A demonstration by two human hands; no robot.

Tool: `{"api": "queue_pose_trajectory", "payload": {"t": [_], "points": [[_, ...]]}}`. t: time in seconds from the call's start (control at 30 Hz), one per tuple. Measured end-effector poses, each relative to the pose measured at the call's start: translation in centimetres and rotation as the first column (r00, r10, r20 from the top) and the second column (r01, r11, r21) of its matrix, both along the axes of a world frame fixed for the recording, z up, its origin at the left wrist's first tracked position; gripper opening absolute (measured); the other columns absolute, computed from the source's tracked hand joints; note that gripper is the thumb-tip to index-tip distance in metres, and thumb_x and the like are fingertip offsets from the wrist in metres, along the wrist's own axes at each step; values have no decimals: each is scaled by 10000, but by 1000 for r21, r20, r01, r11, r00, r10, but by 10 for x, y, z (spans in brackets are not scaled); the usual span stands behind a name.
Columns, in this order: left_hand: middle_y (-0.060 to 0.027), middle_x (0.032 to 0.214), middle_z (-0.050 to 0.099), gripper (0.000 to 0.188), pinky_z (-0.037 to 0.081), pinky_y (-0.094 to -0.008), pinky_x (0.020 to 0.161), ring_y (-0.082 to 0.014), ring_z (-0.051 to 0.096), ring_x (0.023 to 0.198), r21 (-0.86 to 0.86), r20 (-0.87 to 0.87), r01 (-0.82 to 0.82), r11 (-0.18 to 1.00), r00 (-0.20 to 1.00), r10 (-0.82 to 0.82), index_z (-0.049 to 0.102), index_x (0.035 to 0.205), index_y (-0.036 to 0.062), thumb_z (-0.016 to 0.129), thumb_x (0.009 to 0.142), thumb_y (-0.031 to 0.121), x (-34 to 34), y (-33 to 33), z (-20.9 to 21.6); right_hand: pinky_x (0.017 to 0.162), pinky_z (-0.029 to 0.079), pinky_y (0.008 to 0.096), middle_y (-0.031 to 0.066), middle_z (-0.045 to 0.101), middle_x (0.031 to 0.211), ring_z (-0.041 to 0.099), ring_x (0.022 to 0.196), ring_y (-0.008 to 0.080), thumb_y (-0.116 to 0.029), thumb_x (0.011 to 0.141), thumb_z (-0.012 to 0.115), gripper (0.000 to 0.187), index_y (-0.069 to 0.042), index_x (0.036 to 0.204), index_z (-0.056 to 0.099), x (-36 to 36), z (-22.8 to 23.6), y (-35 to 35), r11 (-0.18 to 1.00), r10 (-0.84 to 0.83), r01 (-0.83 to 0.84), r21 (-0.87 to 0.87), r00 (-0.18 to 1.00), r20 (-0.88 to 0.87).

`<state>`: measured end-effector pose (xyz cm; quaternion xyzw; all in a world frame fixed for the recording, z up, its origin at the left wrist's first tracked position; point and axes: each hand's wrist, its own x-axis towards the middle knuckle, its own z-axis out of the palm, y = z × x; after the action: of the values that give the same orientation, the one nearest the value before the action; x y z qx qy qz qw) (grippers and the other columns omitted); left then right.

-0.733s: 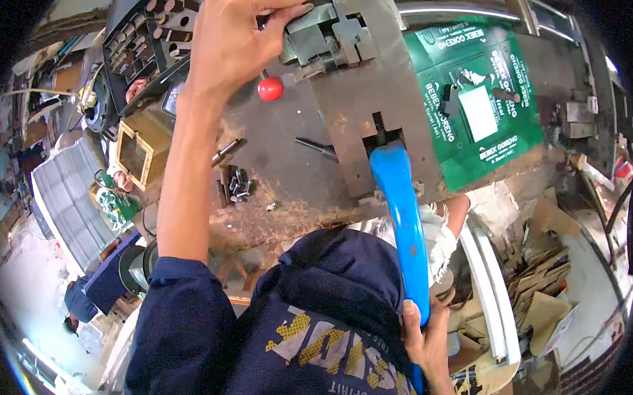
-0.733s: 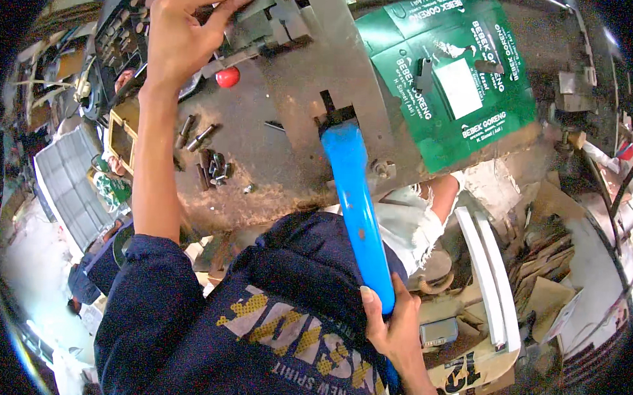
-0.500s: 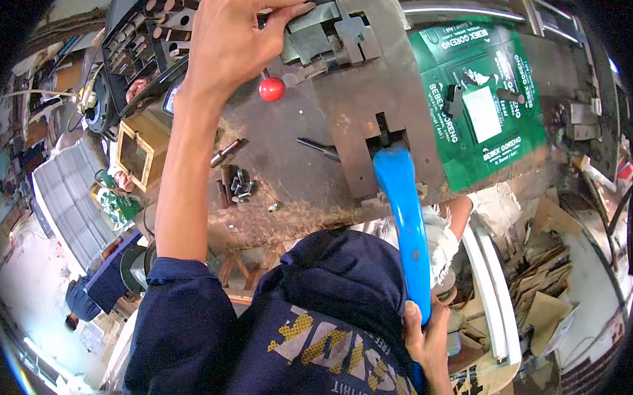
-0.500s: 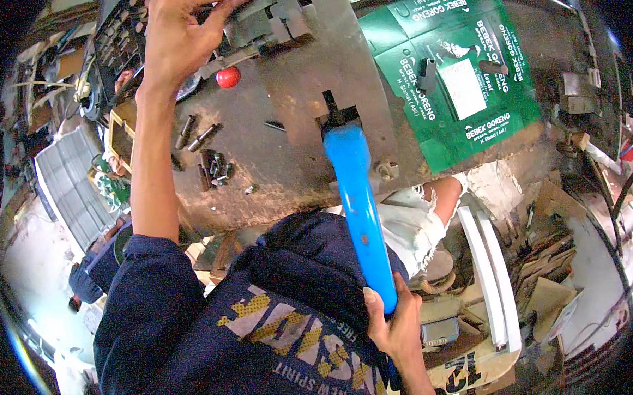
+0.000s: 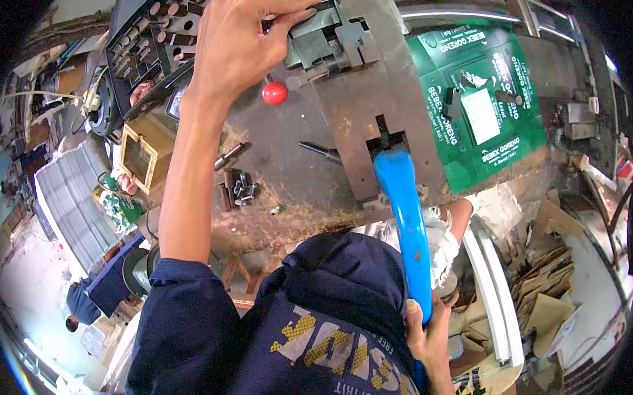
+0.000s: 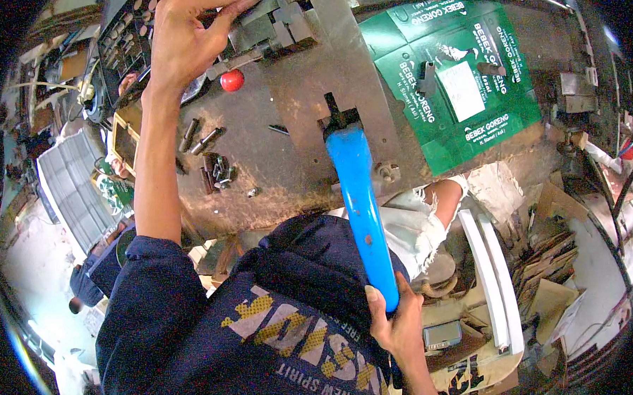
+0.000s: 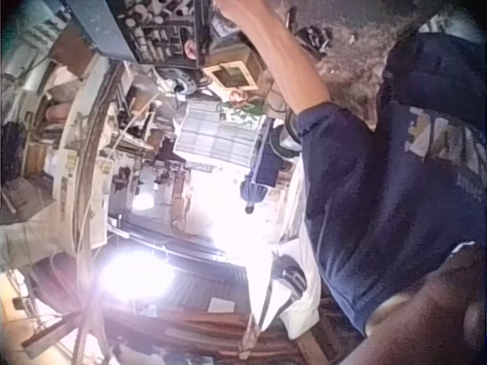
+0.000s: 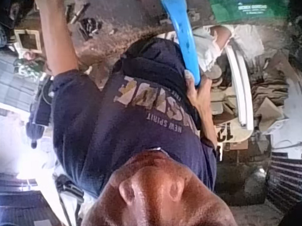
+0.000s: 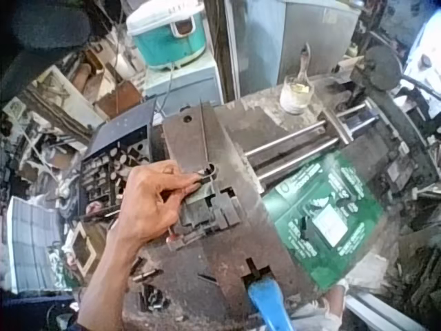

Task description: The person uses a printing machine to stamp green sheets, then assembles a wooden and paper board by applying metal strips, using a hammer and pliers to secure parts, and finishing the edges with a tool.

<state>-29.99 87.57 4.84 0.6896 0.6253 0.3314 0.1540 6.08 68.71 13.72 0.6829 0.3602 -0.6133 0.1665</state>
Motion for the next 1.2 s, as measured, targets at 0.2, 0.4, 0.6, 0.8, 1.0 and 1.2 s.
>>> {"api": "queue_pose_trajectory", "payload": {"t": [0.2, 0.4, 0.6, 0.8, 1.0, 1.2], "points": [[-127, 708, 604, 216, 426, -357, 551, -263, 584, 602, -24, -69, 6, 1000, 998, -7, 775, 984, 63, 693, 793, 1, -1, 0, -8, 772, 494, 438, 269, 663, 823, 624, 756, 344, -395, 911, 667, 604, 160, 1139, 597, 17, -22, -23, 960, 113, -99, 263, 993, -38], [-106, 693, 582, 213, 422, -302, 572, -195, 532, 590, -7, -157, -11, 1000, 987, 10, 767, 1039, 49, 729, 832, 16, -4, -5, -11, 687, 477, 423, 180, 633, 715, 590, 669, 278, -443, 941, 613, 593, 112, 1150, 621, 52, -34, -39, 975, 34, 24, 219, 966, -255], [-105, 687, 567, 233, 403, -316, 554, -214, 528, 583, 7, -109, -6, 1000, 994, 7, 774, 1035, 70, 717, 818, 8, 0, -1, -13, 727, 466, 433, 214, 629, 764, 587, 744, 288, -433, 975, 560, 535, 80, 1084, 663, 31, -3, -46, 942, 55, -61, 329, 998, 29], [-100, 735, 600, 235, 436, -403, 589, -319, 590, 659, -78, -90, -47, 996, 995, 40, 785, 997, 125, 665, 817, 36, 1, -5, -2, 848, 447, 475, 268, 651, 861, 577, 878, 384, -408, 971, 577, 503, 73, 1085, 672, 41, -16, -62, 926, 108, -131, 353, 991, 85], [-110, 734, 600, 233, 453, -420, 593, -327, 607, 663, -5, -119, -95, 995, 988, 93, 785, 988, 116, 665, 809, 29, 7, -7, -10, 835, 451, 490, 273, 641, 838, 572, 855, 384, -369, 975, 583, 463, 77, 1056, 676, 31, -16, -49, 904, 101, -111, 412, 994, 47], [-125, 735, 602, 192, 459, -429, 597, -345, 616, 678, -62, -95, -104, 993, 991, 98, 787, 961, 105, 668, 824, 44, 13, -9, -3, 829, 440, 505, 310, 635, 870, 577, 861, 394, -386, 963, 602, 456, 54, 1050, 683, 40, -17, -67, 919, 89, -124, 375, 990, 109]]}}
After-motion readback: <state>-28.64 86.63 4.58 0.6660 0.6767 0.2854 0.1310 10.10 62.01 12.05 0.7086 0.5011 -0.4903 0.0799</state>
